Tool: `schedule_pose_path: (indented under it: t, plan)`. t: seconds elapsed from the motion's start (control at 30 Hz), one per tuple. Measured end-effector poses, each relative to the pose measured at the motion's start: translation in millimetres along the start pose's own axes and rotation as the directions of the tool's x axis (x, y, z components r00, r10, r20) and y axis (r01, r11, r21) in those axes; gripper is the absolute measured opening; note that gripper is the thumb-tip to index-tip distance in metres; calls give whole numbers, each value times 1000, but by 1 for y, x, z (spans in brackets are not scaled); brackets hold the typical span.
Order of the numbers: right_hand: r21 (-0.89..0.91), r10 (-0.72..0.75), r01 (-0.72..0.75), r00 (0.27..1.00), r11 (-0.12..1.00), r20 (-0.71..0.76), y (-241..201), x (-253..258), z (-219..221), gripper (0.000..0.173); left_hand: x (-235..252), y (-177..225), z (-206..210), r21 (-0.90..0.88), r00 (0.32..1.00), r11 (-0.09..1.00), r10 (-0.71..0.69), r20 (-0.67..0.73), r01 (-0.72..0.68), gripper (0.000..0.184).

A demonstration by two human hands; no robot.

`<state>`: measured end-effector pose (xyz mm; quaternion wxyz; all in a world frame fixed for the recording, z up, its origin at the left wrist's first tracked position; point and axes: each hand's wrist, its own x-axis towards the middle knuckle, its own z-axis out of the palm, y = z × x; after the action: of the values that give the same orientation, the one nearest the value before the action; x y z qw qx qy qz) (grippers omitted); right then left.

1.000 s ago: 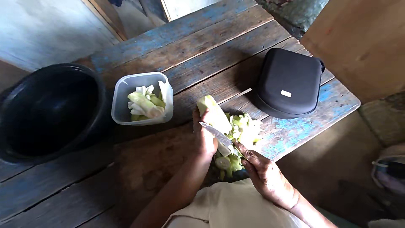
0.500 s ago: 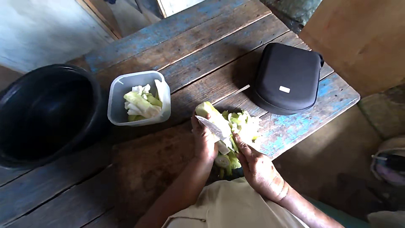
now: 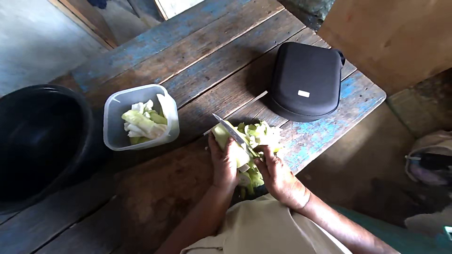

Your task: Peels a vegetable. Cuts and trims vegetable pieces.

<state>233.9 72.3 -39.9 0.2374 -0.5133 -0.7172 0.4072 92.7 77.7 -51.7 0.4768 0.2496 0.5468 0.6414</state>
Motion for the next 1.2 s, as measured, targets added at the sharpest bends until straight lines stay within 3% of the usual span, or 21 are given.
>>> schedule_pose_path:
  t: [0.1,0.2,0.3,0.5,0.63,0.97,1.2]
  plan:
    - [133,166,-175,983,975,80,19,13,-9,30,-14,3,2,-38,993,999,-23,113,27,56]
    - [212,187,-222,967,952,172,22,7,-17,39,5,3,-6,-110,996,991,-72,47,77,45]
    - [135,78,-97,987,986,140,15,-4,-17,51,24,2,-13,-177,995,979,-104,-11,101,42]
    - [-76,-168,172,984,982,60,5,-23,-7,48,30,2,-11,-155,1000,988,-5,-10,4,43]
    - [-139,-178,182,983,973,46,5,-26,-5,48,31,2,-14,-156,998,987,49,37,-42,41]
    - [-152,-163,168,986,974,42,-4,-21,-2,50,17,7,-17,-251,985,960,-91,148,127,36]
    - [-133,-121,122,993,984,17,-11,-14,1,50,7,5,-18,-145,982,980,-112,154,134,37]
